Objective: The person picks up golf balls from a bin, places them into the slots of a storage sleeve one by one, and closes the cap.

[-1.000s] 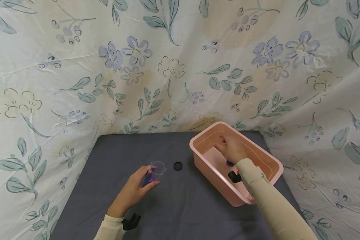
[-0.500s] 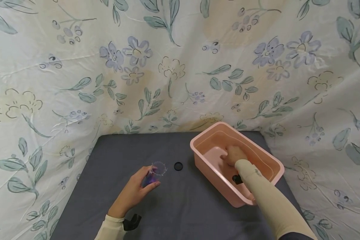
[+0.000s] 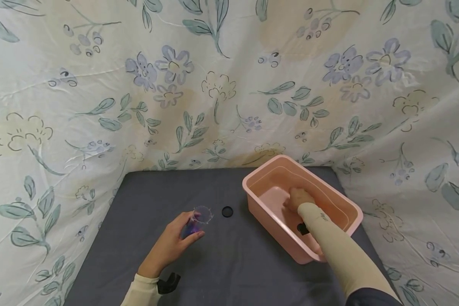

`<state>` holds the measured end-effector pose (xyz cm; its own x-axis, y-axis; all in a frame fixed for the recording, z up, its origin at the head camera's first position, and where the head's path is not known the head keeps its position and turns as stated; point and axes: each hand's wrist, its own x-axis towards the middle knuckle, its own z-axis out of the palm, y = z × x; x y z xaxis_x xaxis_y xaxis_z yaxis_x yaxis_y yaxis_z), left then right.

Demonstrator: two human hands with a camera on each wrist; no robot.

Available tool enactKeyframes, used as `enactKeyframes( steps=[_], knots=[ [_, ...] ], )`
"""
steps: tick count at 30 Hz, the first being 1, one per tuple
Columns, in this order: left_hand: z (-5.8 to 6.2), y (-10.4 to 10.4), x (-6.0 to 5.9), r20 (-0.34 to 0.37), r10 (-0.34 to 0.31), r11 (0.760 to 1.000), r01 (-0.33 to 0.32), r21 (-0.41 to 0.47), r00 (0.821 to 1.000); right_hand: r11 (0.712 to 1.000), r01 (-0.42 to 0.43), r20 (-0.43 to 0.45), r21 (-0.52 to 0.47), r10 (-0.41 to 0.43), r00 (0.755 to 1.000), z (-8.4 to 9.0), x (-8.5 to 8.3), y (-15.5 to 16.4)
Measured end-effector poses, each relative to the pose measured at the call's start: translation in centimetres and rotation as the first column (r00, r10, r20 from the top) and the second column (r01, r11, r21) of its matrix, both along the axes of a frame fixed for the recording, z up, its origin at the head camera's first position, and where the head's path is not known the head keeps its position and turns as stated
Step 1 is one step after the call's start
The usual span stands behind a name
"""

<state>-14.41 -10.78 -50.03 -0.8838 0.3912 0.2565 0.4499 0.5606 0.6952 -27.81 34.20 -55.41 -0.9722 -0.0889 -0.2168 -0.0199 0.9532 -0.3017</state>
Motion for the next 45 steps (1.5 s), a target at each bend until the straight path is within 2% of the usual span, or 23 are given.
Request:
enactKeyframes(
  steps=[11,20,24,29,37,45],
  knots=[
    [0.1,-0.1,0.1,0.008,0.011,1.0,-0.011,0.0,1.0,0.987,-0.072,0.05,0.147,0.066,0.997,-1.2,-0.3,-0.2],
    [0.3,-0.2,0.3,0.012,0.015,1.0,-0.015,0.008,1.0,0.971,-0.115,-0.008,0.211,0.119,0.993,-1.0,0.5,-0.5],
    [0.5,-0.2,0.3,0.007,0.013,1.0,-0.013,0.008,1.0,0.984,-0.094,0.04,0.154,0.089,0.995,-0.5,0.4,-0.3],
    [0.6,-0.1,0.4,0.013,0.015,1.0,-0.015,0.005,1.0,0.999,-0.044,0.069,0.015,0.043,0.997,0.8,0.1,-0.5],
    [0.8,0.0,0.3,0.024,0.015,1.0,-0.016,0.004,1.0,0.99,-0.023,0.0,-0.141,0.023,1.0,3.9,0.4,-1.8],
    [0.8,0.1,0.3,0.007,0.008,1.0,-0.008,0.0,1.0,0.969,-0.058,-0.119,-0.241,0.03,0.992,6.4,2.0,-3.3]
  ],
)
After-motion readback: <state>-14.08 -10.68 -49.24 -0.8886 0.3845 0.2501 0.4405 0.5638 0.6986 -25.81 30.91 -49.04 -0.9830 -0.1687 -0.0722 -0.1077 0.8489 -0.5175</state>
